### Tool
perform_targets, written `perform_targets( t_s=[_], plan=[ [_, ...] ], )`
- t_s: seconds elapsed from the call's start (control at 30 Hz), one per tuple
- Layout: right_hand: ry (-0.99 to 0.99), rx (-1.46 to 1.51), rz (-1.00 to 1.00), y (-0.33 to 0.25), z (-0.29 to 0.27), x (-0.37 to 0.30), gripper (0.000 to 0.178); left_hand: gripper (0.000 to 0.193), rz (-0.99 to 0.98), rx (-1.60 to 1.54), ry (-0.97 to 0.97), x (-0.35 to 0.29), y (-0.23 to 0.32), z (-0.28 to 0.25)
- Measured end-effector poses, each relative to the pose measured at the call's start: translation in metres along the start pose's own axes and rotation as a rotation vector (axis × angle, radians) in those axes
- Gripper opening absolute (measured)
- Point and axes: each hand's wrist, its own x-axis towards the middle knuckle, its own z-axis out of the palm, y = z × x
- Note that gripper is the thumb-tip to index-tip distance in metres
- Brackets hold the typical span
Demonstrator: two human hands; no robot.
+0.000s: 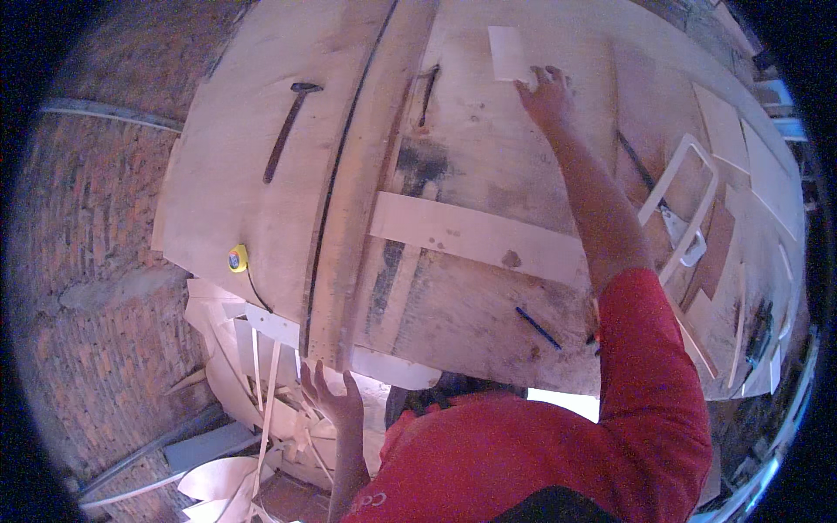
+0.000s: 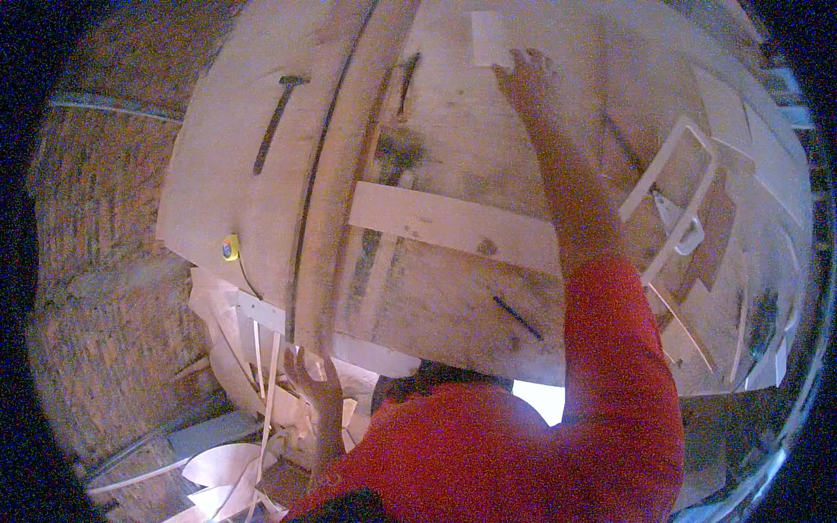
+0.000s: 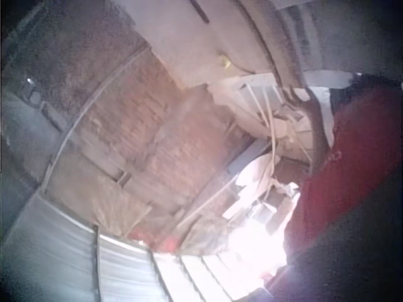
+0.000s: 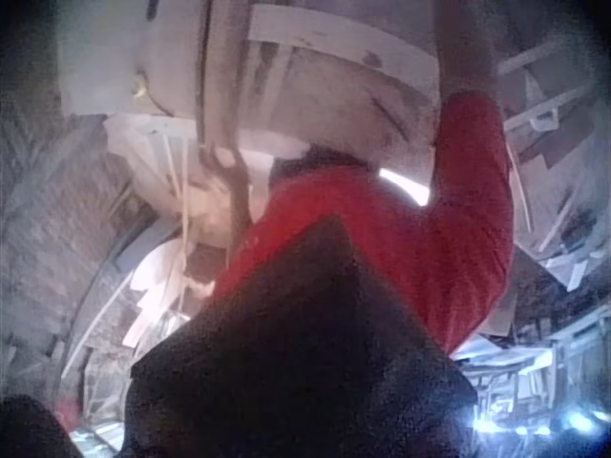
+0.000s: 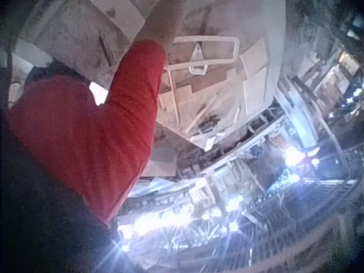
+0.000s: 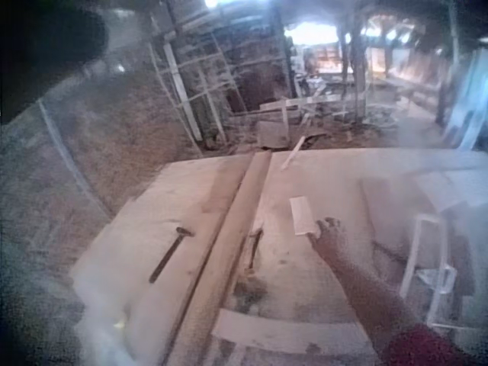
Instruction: The person measures and marks wooden pieces, then uses a hammer to drive nails into them to assemble a wooden frame. The person also uses pliers to adjust nails and a tape measure to verify dimensions.
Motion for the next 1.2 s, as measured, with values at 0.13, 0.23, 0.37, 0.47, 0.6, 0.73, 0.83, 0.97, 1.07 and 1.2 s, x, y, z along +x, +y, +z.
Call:
perform_targets(
  t_s=[0.13,0.23,0.37,0.47,0.6,0.73,0.83,0.97,1.07,1.2],
  plan=[
    [-0.126,0.061,0.173,-0.057,0.016,0.025,0.069,0.06,-0.01,0.14,0.0,-0.021,-0.014,-0.007],
    [-0.189,-0.014,0.225,-0.024,0.046,0.046,0.069,0.059,-0.011,0.042,0.006,-0.027,-0.023,-0.001],
    [-0.226,-0.204,0.232,-0.011,0.03,0.02,0.065,0.059,-0.086,-0.025,-0.007,-0.047,-0.026,-0.007],
    [-0.211,-0.284,0.218,0.005,-0.04,-0.04,0.061,0.058,-0.058,-0.034,0.007,-0.038,-0.031,-0.001],
    [0.026,-0.178,0.067,0.035,-0.111,-0.157,0.046,0.057,0.142,-0.07,0.017,0.004,-0.031,0.009],
    [0.183,-0.084,0.139,0.046,-0.171,-0.304,0.033,0.063,0.334,-0.197,-0.027,0.057,-0.037,0.022],
    [0.315,0.061,0.408,0.036,-0.2,-0.425,0.024,0.072,0.519,-0.127,-0.13,0.095,-0.043,0.032],
    [0.52,-0.018,0.81,-0.008,-0.217,-0.568,0.019,0.081,0.663,-0.193,-0.258,0.124,-0.041,0.036],
    [0.476,0.006,1.118,-0.041,-0.206,-0.639,0.02,0.086,0.782,-0.253,-0.296,0.13,-0.05,0.047],
    [0.292,0.074,1.453,-0.058,-0.191,-0.703,0.031,0.084,0.804,-0.123,-0.394,0.129,-0.04,0.044]
  ],
)
